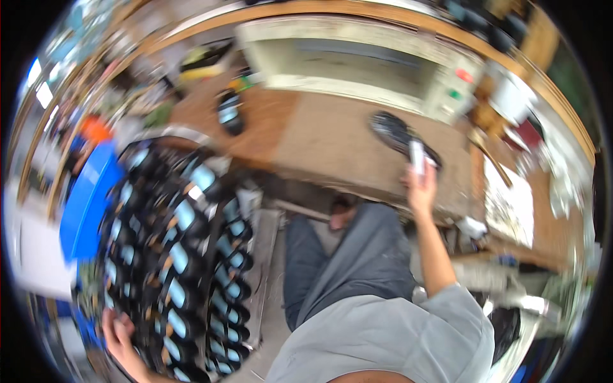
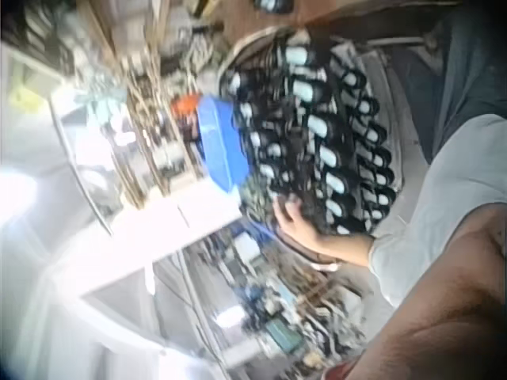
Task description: The person applies adhesive from a syringe to the seams of a black sandal, focusing on the strap and sole attachment points. The person then refills the syringe from a large grey container and continues the gluing process on the sandal.
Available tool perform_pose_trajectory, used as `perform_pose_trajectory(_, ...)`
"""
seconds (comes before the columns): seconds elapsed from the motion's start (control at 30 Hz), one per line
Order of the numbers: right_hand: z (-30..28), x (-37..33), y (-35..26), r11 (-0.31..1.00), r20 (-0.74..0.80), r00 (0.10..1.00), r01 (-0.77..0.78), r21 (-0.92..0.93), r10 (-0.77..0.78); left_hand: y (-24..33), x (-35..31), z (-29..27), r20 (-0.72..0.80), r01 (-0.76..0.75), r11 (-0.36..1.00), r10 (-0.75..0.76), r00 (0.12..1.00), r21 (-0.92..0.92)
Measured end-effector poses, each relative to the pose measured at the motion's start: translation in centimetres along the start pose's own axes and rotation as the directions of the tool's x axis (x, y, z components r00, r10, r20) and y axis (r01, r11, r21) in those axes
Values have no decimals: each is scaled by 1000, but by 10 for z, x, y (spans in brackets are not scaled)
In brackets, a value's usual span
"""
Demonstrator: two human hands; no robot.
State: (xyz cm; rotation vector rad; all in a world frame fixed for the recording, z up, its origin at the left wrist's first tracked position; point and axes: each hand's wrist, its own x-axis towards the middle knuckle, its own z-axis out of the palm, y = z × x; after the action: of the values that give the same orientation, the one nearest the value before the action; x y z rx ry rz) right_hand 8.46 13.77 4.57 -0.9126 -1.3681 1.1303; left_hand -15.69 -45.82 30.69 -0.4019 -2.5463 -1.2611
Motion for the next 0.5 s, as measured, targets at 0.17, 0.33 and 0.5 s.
perform_pose_trajectory(0.17, -38, 2, -10, 990, 74, 997, 27, 135, -37, 70, -5, 163, 638, -42, 964, 205, 742, -262)
perform_pose_trajectory(0.33, -56, -8, -15, 972, 99, 995, -14, 233, -9, 94, -17, 318, 863, 225, 894, 265, 431, -387)
perform_pose_trajectory(0.5, -46, -1, -19, 951, 157, 985, -120, 284, 77, 93, -13, 400, 921, 303, 882, 288, 261, -361)
